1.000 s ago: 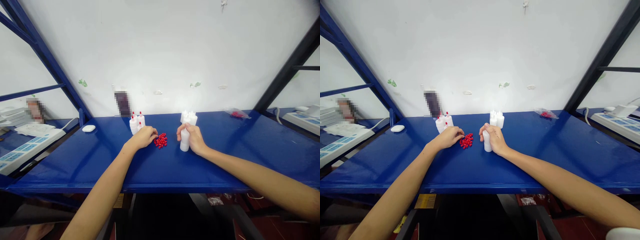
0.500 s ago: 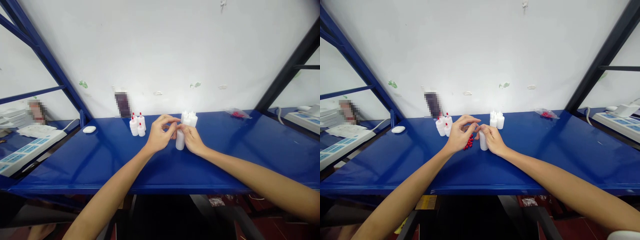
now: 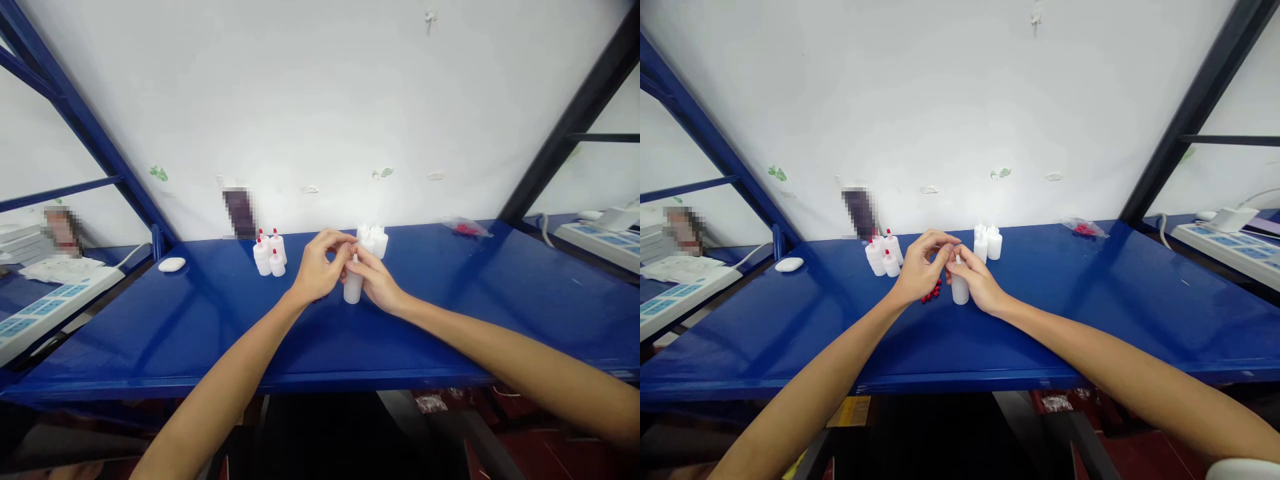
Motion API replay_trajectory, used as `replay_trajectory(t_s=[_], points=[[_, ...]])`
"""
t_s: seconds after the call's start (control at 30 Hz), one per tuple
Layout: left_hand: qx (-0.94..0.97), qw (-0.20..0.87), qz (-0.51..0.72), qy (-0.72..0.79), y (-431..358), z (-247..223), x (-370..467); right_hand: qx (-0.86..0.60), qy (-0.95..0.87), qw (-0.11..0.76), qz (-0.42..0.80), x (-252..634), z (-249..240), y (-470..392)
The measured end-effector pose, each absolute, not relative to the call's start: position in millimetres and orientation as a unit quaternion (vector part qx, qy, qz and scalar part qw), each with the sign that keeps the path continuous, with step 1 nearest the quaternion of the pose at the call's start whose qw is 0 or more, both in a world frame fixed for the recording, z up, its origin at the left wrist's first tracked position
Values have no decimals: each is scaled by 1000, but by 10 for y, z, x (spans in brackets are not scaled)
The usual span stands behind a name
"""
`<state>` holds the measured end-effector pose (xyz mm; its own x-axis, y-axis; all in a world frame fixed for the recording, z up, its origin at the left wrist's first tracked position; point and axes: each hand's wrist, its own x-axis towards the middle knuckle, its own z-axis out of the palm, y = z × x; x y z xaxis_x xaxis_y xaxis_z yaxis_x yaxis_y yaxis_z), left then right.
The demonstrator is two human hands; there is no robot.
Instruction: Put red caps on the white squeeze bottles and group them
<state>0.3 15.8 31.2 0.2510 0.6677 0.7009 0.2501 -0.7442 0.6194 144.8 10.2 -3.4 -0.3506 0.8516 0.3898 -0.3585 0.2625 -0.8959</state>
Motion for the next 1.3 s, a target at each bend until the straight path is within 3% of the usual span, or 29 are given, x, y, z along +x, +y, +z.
replay_trajectory(t_s=[0.17,0.5,1.3], points=[[807,152,497,279,70,312,-6,-225,-534,512,634,1460,12,84],[818,118,496,267,58,308,37,-242,-551,513,612,1420,43,106],[834,163,454,269,54,399,-41,-259,-535,502,629,1423,-11,141]])
